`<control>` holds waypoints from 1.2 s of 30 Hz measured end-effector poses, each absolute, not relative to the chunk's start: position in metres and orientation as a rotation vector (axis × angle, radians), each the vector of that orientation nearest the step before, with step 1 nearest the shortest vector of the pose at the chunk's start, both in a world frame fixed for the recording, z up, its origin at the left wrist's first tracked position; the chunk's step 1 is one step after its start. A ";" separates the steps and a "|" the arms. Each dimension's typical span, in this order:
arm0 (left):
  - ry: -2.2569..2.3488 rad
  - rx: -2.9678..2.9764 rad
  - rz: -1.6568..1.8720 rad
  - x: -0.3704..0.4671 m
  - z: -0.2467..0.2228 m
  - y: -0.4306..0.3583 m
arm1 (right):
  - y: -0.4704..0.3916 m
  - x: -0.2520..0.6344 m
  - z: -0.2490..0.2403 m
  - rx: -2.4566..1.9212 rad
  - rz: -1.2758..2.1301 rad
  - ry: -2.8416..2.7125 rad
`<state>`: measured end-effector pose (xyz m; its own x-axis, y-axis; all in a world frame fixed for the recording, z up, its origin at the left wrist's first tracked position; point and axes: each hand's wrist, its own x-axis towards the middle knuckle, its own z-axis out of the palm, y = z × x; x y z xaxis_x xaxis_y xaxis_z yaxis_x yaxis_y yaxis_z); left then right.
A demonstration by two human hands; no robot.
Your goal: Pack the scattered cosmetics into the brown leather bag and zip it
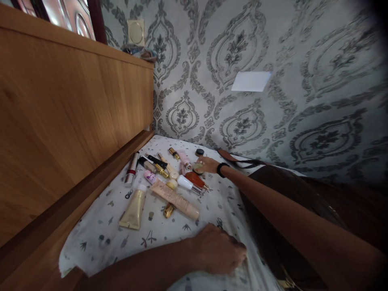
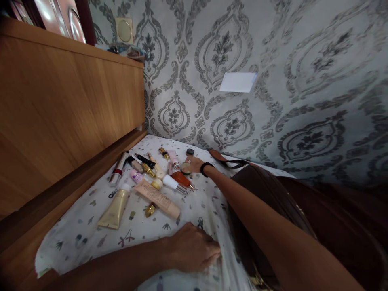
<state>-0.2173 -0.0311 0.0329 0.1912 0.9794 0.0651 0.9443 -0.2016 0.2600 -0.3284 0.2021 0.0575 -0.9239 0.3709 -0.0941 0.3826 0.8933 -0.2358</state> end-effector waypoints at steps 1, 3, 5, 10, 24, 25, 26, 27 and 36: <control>1.868 2.290 0.313 -0.218 0.033 -0.031 | 0.199 -0.326 0.064 0.566 -0.361 2.998; 1.861 2.281 0.292 -0.218 0.034 -0.031 | 0.189 -0.324 0.075 0.517 -0.302 3.017; 1.864 2.282 0.292 -0.218 0.034 -0.031 | 0.170 -0.325 0.081 0.461 -0.264 3.091; 1.897 2.319 0.391 -0.218 0.030 -0.033 | 0.109 -0.329 0.076 0.044 -0.357 3.138; 1.881 2.241 0.386 -0.219 0.035 -0.033 | 0.092 -0.334 0.054 0.080 -1.099 3.069; 1.883 2.236 0.390 -0.219 0.034 -0.033 | 0.092 -0.330 0.052 0.097 -1.251 3.055; 1.886 2.233 0.392 -0.219 0.033 -0.032 | 0.093 -0.325 0.051 0.107 -1.413 3.023; 1.890 2.233 0.397 -0.219 0.032 -0.032 | 0.093 -0.319 0.049 0.111 -1.579 2.973; 1.920 2.277 0.455 -0.218 0.020 -0.031 | 0.075 -0.263 0.054 0.149 -2.719 2.017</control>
<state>-0.2182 -0.0311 0.0197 0.1456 0.9786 0.1456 0.9398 -0.1828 0.2889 -0.2633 0.0750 0.0538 -0.9659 0.2476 0.0759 -0.1445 -0.2720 -0.9514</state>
